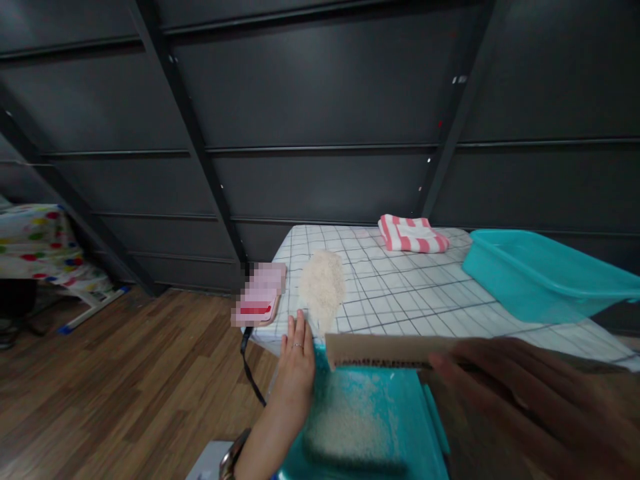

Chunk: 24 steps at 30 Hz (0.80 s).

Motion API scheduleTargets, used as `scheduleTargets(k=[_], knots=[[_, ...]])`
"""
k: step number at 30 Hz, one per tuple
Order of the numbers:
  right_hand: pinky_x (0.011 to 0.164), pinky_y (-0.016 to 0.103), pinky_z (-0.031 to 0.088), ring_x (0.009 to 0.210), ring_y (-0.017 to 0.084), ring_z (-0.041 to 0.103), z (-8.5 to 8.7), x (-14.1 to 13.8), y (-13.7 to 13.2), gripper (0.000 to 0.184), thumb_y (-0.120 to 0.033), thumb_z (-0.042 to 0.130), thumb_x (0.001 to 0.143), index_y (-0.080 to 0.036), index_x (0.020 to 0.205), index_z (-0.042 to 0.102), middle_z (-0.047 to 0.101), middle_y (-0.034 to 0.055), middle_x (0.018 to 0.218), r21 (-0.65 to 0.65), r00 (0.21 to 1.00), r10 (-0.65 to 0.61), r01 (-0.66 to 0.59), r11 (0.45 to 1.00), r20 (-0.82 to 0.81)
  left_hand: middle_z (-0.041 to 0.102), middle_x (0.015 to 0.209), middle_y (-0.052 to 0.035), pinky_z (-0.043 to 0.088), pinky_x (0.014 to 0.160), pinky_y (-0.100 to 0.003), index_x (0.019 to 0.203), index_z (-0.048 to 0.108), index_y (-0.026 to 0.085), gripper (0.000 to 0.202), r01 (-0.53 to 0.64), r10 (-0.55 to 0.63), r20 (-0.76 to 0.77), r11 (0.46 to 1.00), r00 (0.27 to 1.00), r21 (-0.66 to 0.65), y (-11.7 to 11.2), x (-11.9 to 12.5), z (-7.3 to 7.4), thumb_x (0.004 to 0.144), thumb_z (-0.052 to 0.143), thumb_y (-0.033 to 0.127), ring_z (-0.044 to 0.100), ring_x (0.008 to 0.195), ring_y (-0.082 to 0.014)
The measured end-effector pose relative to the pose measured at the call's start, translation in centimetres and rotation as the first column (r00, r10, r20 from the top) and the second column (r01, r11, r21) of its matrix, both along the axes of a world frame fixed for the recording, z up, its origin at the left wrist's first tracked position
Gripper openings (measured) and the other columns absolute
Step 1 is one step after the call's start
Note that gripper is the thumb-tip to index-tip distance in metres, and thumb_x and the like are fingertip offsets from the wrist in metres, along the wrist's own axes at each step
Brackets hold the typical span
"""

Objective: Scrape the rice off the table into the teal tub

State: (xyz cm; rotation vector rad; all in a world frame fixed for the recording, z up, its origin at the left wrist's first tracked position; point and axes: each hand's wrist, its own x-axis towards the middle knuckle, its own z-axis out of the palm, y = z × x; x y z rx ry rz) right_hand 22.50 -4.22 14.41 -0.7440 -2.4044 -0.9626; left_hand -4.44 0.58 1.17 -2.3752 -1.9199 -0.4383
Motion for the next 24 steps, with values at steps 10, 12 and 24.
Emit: scheduleTargets(k=[10, 12, 24], knots=[[0.057, 0.028, 0.043, 0.062, 0.015, 0.055, 0.0, -1.1, 3.9, 0.037, -0.001, 0.029, 0.084, -0.012, 0.108, 0.054, 0.062, 0.0058, 0.074, 0.031, 0.998, -0.049, 0.048, 0.998, 0.036, 0.017, 0.142, -0.0218, 0.025, 0.103, -0.053, 0.136, 0.025, 0.006, 0.084, -0.046, 0.043, -0.037, 0.995, 0.998, -0.09, -0.4, 0.5, 1.1, 0.056, 0.026, -0.017, -0.003, 0.127, -0.0294], [0.063, 0.028, 0.045, 0.071, 0.016, 0.057, -0.1, -1.0, 2.3, 0.039, 0.0, 0.028, 0.083, -0.013, 0.11, 0.053, 0.064, 0.0054, 0.08, 0.013, 0.998, 0.017, -0.017, 1.0, 0.052, 0.017, 0.142, -0.0217, 0.026, 0.103, -0.053, 0.136, 0.026, 0.006, 0.081, -0.04, 0.039, -0.02, 0.997, 0.999, -0.068, -0.4, 0.5, 1.1, 0.058, 0.025, -0.017, -0.003, 0.127, -0.0287], [0.063, 0.03, 0.045, 0.073, 0.018, 0.057, 1.1, 1.2, 6.0, 0.046, -0.001, 0.034, 0.082, -0.019, 0.121, 0.05, 0.064, 0.0052, 0.083, 0.062, 0.994, -0.069, 0.074, 0.995, -0.079, 0.018, 0.142, -0.0219, 0.026, 0.103, -0.053, 0.134, 0.029, 0.004, 0.083, -0.047, 0.046, -0.025, 0.996, 0.999, -0.075, -0.5, 0.4, 1.0, 0.055, 0.023, -0.019, -0.006, 0.126, -0.0286]])
